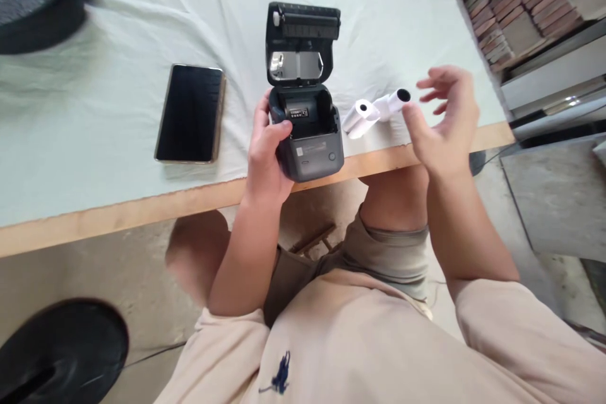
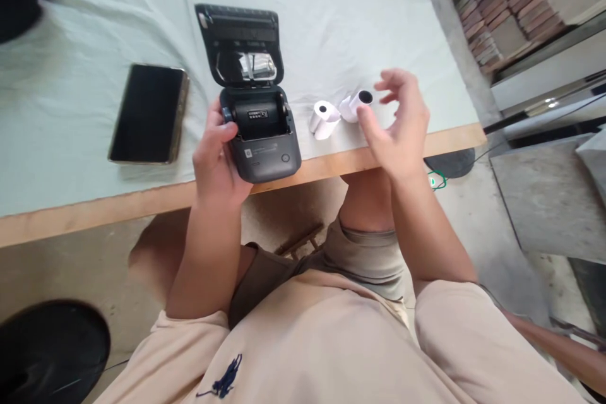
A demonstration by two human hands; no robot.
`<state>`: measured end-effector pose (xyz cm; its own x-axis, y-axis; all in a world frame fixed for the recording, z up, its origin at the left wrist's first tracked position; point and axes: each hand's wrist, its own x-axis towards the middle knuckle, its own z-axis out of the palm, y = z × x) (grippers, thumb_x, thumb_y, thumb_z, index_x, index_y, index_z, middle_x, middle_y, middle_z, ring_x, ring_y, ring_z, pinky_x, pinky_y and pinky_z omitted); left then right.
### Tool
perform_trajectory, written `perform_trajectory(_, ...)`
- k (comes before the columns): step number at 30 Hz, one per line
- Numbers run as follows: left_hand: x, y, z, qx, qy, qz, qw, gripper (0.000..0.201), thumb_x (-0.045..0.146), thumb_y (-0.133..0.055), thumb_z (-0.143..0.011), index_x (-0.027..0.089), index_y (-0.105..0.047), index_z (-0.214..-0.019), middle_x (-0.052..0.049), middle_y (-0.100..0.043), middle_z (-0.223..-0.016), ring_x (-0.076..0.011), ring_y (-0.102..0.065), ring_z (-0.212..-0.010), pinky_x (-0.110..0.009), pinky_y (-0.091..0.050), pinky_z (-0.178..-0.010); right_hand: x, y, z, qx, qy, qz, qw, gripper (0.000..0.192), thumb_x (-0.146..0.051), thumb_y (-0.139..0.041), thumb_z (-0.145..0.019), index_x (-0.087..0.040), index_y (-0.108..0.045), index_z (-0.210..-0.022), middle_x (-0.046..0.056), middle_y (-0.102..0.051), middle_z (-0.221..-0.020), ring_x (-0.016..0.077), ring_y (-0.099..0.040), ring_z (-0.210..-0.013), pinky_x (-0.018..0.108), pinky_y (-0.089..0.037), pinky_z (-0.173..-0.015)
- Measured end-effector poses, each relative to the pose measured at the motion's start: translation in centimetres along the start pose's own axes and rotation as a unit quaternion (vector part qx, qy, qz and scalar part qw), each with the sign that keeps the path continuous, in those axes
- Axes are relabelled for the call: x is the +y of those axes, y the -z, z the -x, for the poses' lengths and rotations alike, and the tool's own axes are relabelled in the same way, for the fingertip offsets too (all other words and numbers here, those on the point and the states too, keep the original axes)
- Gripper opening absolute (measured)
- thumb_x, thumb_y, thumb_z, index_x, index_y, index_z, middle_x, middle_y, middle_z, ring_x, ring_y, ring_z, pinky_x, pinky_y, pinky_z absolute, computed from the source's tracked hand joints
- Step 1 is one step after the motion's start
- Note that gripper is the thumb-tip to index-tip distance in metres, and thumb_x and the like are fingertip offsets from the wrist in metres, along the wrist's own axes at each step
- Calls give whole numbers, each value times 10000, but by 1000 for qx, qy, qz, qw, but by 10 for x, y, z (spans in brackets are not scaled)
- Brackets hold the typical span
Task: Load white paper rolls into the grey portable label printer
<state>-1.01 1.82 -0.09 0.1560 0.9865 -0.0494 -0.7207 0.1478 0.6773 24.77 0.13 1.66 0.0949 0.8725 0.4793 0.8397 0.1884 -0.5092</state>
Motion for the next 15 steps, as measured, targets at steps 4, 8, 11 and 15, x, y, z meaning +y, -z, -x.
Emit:
perform_trajectory(4, 2, -2, 2, 3, -1, 6, 1000, 239, 238, -626, -908, 289, -633, -1141, -10, -738, -1134, -292, -627, -1387, -409, -558, -1134, -40, -25, 3, -72, 33, 158, 984, 404, -446, -660, -962, -216, -613, -1290, 145, -709, -1234, 356, -649, -1146, 557, -513, -990)
perform_trajectory(8, 3, -5, 5, 2, 0, 30, 1000, 237, 179, -592, -926, 273, -629, -1141, 1, -726, -1108, -262, -663, -1311, -422, -542, -1161, -57, -41, 3, -94, 21, 236, 967, 303, -352, -646, -981, -259, -692, -1266, 104, -747, -1219, 410, -605, -1241, 619, -467, -1010)
perform_trajectory(11, 3, -5, 6, 7, 0, 44, 999, 238, 172, -583, -953, 249, -615, -1176, -4, -716, -1119, -260, -671, -1309, -446, -527, -1174, -58, -31, 2, -47, 76, 179, 980, 349, -343, -589, -1021, -295, -658, -1359, 100, -735, -1222, 364, -631, -1244, 579, -490, -1019)
perform_trajectory(15, 3, -5, 6, 10, 14, 59, 998, 309, 181, -641, -909, 250, -613, -1209, -26, -716, -1138, -294, -645, -1376, -438, -521, -1178, -66, -11, -5, 21, 157, -3, 987, 533, -491, -623, -1013, -275, -493, -1483, 108, -701, -1238, 285, -704, -1140, 443, -578, -925)
